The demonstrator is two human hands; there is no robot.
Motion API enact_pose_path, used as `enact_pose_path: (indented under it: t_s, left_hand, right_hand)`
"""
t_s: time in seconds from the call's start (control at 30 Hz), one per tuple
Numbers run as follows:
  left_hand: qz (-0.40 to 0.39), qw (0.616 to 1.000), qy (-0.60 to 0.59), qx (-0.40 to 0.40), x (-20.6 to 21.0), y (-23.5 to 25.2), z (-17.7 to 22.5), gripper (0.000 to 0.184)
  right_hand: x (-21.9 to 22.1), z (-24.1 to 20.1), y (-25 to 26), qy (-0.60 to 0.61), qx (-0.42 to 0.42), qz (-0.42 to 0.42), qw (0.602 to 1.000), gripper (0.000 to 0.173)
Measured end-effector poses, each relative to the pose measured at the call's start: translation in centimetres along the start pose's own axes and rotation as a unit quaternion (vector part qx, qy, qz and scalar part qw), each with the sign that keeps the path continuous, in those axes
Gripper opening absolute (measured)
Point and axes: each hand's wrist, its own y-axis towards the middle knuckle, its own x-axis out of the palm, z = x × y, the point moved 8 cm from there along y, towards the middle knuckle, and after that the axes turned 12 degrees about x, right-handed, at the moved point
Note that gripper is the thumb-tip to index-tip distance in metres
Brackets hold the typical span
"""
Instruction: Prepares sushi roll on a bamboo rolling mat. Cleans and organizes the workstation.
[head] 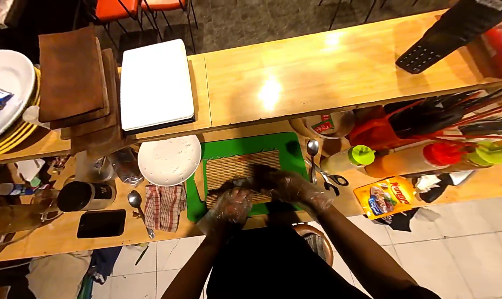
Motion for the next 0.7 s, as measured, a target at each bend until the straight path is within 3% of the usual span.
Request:
enact_pose_path:
  t_s: [0.33,0.53,0.7]
  left_hand:
    - [0.04,0.997,0.062,-0.012,1.0,-0.3,1.8,0.031]
    - [0.069,0.995,0.076,-0.017,2.0,-0.7,2.6,0.031]
    - [0.027,0.996,0.079,-0.034,3.1,-0.1,2.9,0.042]
  right_hand:
    - [-0.1,-3.1,1.9,0.07,-0.055,0.02,0.996,0.031]
    - [-0.1,-3.4,1.8,0.07,-0.06,0.037,0.995,0.029]
    - [0.0,-3.3,2.0,0.069,-0.069,0.051,0.994,0.028]
